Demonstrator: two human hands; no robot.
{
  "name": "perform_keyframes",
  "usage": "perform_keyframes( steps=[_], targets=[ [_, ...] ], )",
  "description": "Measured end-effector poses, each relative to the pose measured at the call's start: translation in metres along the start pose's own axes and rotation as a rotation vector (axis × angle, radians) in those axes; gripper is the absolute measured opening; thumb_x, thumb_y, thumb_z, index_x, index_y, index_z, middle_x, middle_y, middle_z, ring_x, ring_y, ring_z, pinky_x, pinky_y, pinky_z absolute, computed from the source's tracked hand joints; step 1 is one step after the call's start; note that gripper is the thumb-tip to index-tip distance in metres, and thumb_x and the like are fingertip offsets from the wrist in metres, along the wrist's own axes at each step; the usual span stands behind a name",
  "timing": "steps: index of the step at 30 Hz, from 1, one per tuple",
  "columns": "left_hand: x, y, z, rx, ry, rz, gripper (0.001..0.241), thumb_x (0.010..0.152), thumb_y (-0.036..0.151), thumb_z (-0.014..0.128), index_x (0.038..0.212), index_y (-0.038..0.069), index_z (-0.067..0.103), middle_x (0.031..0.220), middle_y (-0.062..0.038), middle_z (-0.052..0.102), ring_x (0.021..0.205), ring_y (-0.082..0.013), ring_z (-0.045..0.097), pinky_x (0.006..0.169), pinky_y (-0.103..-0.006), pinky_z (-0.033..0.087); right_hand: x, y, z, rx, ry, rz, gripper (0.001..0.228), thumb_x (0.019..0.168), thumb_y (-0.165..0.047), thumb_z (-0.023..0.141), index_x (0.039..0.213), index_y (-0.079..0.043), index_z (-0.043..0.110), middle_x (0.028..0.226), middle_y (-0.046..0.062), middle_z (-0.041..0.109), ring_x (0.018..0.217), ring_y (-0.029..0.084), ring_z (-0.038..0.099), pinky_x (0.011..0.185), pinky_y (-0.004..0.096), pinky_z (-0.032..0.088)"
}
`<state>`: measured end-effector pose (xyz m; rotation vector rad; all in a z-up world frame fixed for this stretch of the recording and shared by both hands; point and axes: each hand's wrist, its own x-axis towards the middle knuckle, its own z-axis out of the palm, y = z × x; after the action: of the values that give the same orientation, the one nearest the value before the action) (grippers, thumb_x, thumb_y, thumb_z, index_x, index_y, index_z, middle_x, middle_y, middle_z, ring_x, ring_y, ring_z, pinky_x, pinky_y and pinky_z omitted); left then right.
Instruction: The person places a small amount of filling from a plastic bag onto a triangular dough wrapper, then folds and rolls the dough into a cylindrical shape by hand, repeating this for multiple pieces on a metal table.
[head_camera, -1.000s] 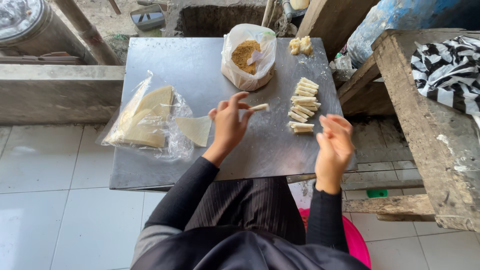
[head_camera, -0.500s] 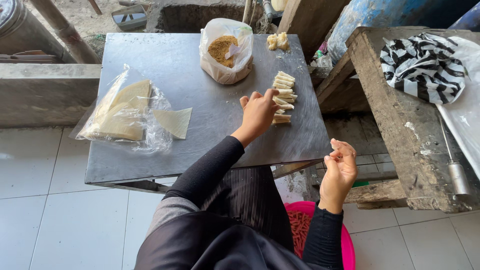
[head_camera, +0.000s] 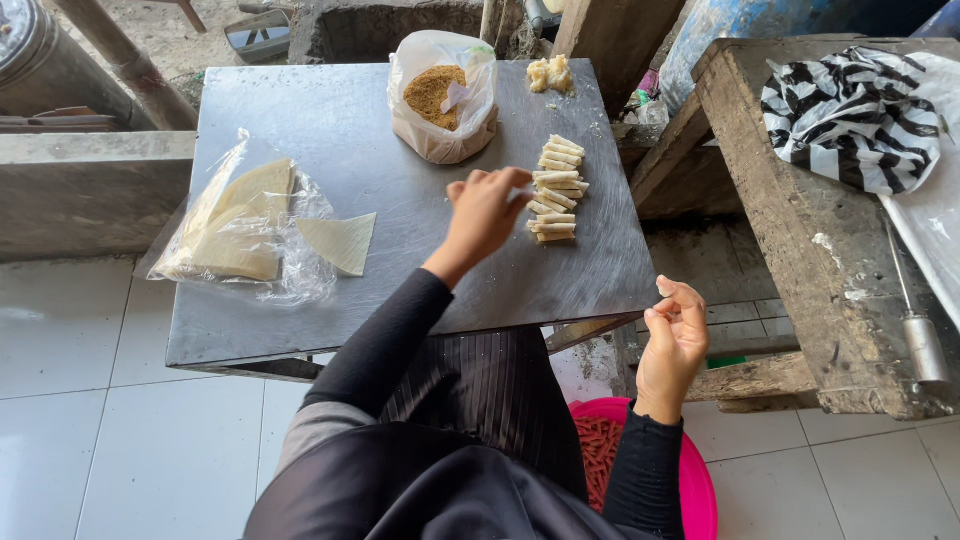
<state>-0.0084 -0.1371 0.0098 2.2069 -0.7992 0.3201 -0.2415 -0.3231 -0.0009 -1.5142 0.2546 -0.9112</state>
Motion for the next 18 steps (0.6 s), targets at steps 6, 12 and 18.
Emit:
perform_keyframes(
  steps=[6, 12, 18],
  targets=[
    [-0.024, -0.071, -0.093, 0.23, -0.028, -0.085, 0.031, 0.095, 0.021, 0.069, 0.125, 0.021, 0.068, 0.12, 0.002, 0.075, 0.112, -0.0193, 0.062, 0.095, -0.0389, 0.032, -0.001, 0.01, -0.01, 0.033, 0.032, 0.042, 0.044, 0.087, 0.015, 0.056, 0.124, -0.004, 0.069, 0.11, -0.001, 0.06, 0.091, 0.004, 0.051, 0.09, 0.021, 0.044],
    [-0.059, -0.118, -0.16, 0.602, -0.254, -0.382, 0.048, 0.086, 0.022, 0.079, 0.131, 0.015, 0.065, 0.106, -0.008, 0.076, 0.113, -0.0248, 0.062, 0.1, -0.0451, 0.031, -0.004, 0.02, 0.014, 0.079, -0.018, 0.077, 0.042, 0.087, 0.014, 0.057, 0.124, -0.004, 0.068, 0.106, -0.002, 0.06, 0.09, 0.005, 0.051, 0.093, 0.02, 0.046],
    [-0.074, -0.12, -0.158, 0.569, -0.107, -0.176, 0.052, 0.074, 0.025, 0.082, 0.123, 0.017, 0.068, 0.105, -0.005, 0.076, 0.111, -0.0248, 0.062, 0.097, -0.05, 0.031, -0.008, 0.017, 0.042, 0.091, -0.1, 0.077, 0.043, 0.086, 0.014, 0.055, 0.122, -0.004, 0.068, 0.115, -0.001, 0.063, 0.091, 0.005, 0.051, 0.09, 0.021, 0.045]
  ],
)
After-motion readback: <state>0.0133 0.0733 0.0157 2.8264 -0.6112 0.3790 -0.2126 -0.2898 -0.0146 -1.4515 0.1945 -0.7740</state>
